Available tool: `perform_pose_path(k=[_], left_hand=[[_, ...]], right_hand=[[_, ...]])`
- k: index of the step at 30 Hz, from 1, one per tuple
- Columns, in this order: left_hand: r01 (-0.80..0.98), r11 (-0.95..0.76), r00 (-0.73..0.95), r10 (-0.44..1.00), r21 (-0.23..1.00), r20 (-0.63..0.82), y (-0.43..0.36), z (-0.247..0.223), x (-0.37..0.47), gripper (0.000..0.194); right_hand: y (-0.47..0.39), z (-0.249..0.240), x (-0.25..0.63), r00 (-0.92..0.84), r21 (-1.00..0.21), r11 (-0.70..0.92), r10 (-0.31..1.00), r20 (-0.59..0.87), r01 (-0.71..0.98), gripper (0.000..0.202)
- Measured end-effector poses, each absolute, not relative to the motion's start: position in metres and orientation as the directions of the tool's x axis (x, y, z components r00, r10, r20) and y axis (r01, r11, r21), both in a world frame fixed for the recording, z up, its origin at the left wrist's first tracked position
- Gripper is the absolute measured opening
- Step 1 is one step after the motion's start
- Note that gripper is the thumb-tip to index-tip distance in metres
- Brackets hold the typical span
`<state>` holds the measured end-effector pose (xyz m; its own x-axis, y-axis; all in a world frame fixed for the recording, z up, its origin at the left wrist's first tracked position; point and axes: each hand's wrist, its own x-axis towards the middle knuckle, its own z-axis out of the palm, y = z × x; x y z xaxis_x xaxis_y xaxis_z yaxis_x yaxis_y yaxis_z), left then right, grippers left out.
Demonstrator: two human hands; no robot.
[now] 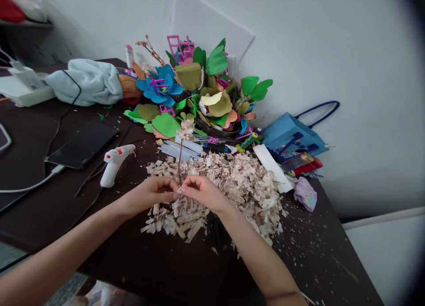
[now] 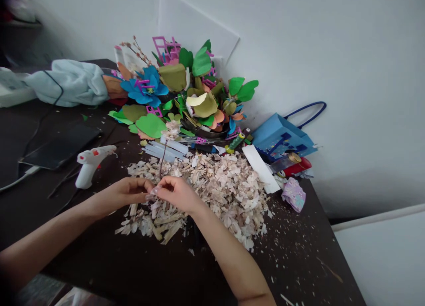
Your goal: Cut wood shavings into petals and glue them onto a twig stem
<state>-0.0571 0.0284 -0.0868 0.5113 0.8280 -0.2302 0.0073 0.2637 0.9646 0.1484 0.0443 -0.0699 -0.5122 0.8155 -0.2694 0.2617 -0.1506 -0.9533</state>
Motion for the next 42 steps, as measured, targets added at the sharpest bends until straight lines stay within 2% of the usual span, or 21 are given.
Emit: perform_pose_path(k=[5,11,19,30,35,42], left_hand=[[-0.080,0.319,0.520,0.821,0.944,-0.233,0.025,-0.089,-0.061,0.023],[-0.124,0.307,0.476,0.853,0.944,-0.215,0.025,-0.092,-0.059,0.027],[-0.154,0.266,0.489,0.857,0.952,-0.160,0.024,-0.095,-0.063,0.026],[-0.116,0.269,0.451,0.872,0.956,-0.191,0.020,-0.101,-0.063,0.029],[-0.139,0.305,0.449,0.868,0.942,-0.215,0.017,-0.105,-0.064,0.030],[-0.183,0.331,0.449,0.866,0.926,-0.221,0.015,-0.105,-0.063,0.030]], right_hand=[[0.047,-0.077,0.144,-0.504,-0.931,-0.333,0.784,-0.362,0.151,0.031],[0.048,-0.076,0.139,-0.489,-0.908,-0.408,0.777,-0.397,0.089,0.035],[0.051,-0.077,0.140,-0.573,-0.850,-0.527,0.695,-0.435,0.006,0.035],[0.048,-0.078,0.137,-0.539,-0.816,-0.576,0.703,-0.463,-0.049,0.037],[0.045,-0.072,0.138,-0.554,-0.834,-0.550,0.707,-0.439,-0.040,0.038],[0.043,-0.073,0.134,-0.487,-0.846,-0.531,0.748,-0.451,-0.032,0.037]])
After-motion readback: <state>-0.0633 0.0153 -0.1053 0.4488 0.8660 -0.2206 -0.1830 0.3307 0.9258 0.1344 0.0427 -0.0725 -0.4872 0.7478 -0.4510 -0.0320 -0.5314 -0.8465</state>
